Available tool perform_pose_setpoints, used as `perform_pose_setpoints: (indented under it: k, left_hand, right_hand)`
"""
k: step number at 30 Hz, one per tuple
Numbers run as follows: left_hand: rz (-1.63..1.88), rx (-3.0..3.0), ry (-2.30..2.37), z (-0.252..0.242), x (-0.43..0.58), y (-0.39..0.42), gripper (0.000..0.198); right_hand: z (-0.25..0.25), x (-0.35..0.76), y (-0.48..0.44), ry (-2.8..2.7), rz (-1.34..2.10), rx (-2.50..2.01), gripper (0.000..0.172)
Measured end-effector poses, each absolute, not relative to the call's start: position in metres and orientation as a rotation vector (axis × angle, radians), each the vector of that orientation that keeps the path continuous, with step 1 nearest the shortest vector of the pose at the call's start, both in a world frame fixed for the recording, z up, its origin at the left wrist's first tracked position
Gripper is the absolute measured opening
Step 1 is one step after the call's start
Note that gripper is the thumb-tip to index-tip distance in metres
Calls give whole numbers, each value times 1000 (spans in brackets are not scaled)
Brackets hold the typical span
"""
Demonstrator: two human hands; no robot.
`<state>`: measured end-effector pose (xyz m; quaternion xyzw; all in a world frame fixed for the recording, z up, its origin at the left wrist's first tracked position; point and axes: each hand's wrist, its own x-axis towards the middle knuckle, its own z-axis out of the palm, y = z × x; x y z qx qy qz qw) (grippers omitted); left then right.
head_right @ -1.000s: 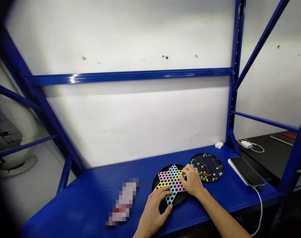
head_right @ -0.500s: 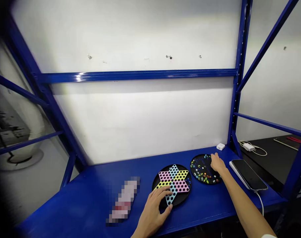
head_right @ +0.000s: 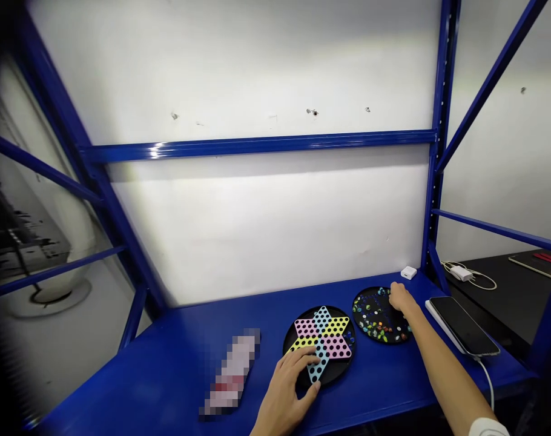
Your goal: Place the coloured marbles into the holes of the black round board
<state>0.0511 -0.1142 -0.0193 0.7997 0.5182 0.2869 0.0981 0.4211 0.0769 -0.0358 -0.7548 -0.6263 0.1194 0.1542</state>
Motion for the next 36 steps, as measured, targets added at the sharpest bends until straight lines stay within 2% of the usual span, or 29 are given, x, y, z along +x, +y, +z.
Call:
perform_pose_setpoints:
  k: [5, 11, 16, 21, 26, 33, 36]
  left_hand:
    - [891, 2393, 1530, -17, 52, -113, 29]
    - [883, 2379, 1523, -18, 53, -112, 28]
    - [880, 2388, 1528, -20, 51, -112, 29]
    - [863, 2378, 1529, -19, 51, -112, 28]
    - [914, 2393, 1530, -18, 53, -112, 26]
    - [899, 2373, 1524, -17, 53, -113, 26]
    - [904, 2365, 1530, -18, 53, -113, 25]
  right_hand:
    - [-20, 389, 57, -1835, 336, -1935, 19]
    - [-17, 305, 8, -1917, 555, -1404, 15]
    - [-40, 274, -13, -2007, 361, -1377, 20]
    - [-51, 281, -11, -1967, 346, -1324, 19]
    - [-54, 284, -12, -1934, 357, -1315, 18]
    - [-44, 280, -25, -2021, 279, -1342, 29]
    - [-38, 287, -31, -1998, 215, -1308, 25]
